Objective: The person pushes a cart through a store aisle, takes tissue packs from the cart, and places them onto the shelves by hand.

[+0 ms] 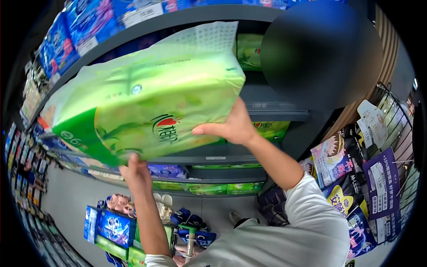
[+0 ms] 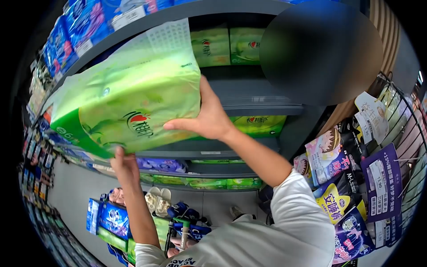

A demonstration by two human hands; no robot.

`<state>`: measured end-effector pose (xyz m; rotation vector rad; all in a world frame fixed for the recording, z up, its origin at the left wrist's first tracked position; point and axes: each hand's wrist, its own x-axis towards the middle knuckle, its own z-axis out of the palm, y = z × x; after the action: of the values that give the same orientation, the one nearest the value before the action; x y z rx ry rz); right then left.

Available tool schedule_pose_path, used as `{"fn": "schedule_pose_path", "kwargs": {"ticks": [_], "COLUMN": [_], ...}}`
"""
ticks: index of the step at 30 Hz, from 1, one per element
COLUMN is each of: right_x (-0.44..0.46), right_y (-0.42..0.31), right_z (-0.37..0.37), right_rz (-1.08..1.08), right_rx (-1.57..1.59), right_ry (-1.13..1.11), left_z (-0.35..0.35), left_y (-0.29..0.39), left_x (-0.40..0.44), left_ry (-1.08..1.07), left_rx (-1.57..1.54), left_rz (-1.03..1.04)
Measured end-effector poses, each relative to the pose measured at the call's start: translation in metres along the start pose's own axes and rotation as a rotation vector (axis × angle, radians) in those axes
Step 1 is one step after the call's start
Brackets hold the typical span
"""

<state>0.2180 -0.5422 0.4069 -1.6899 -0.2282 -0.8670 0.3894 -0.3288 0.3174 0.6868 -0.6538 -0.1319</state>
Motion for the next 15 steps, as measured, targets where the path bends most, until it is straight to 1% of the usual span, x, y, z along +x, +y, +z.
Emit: {"fn": "schedule_pose_path", "kwargs": {"ticks": [1,2,3,4,5,6,8,10,12,13,14,15], "right_x": [0.004,0.009,0.015,0.022,0.030,0.036,0.045,0.053,0.063,0.066,0.070,0.072], "right_y": [-0.004,-0.007,-0.011,-0.009,-0.004,-0.001,-0.002,0.006,0.023,0.021,0.018,0.016], "right_z": [-0.013,-0.026,-0.040,-0.055,-0.068,-0.079,-0.099,-0.127,-0.167,-0.185,-0.203,-0.219], "right_rz": [-0.050,-0.098,-0.114,-0.120,-0.146,-0.170,-0.153,-0.131,0.050,0.087,0.122,0.228], "right_rx": [-0.098,-0.195,-0.234,-0.399,-0.447,-0.497,-0.568,-0.635,-0.474,-0.570,-0.669,-0.619], "right_ry": [0.035,0.070,0.061,0.068,0.068,0.064,0.065,0.068,0.064,0.054,0.039,0.091], "left_z": [0.013,0.023,0.026,0.026,0.029,0.041,0.068,0.089,0.108,0.127,0.147,0.162], "left_y": [0.005,0.004,-0.003,-0.014,-0.025,-0.031,-0.041,-0.056,-0.079,-0.089,-0.093,-0.107], "left_x": [0.015,0.027,0.039,0.053,0.064,0.072,0.090,0.107,0.124,0.129,0.133,0.139], "left_ry": [0.040,0.055,0.015,-0.024,-0.076,-0.087,-0.197,-0.278,-0.323,-0.361,-0.373,-0.405], "left_rx": [-0.055,0.050,0.169,0.285,0.413,0.404,0.694,0.804,0.862,0.828,0.875,0.834], "left_rz": [-0.010,0.060,0.051,0.045,-0.025,-0.024,-0.126,-0.022,-0.011,0.013,-0.128,-0.158]}}
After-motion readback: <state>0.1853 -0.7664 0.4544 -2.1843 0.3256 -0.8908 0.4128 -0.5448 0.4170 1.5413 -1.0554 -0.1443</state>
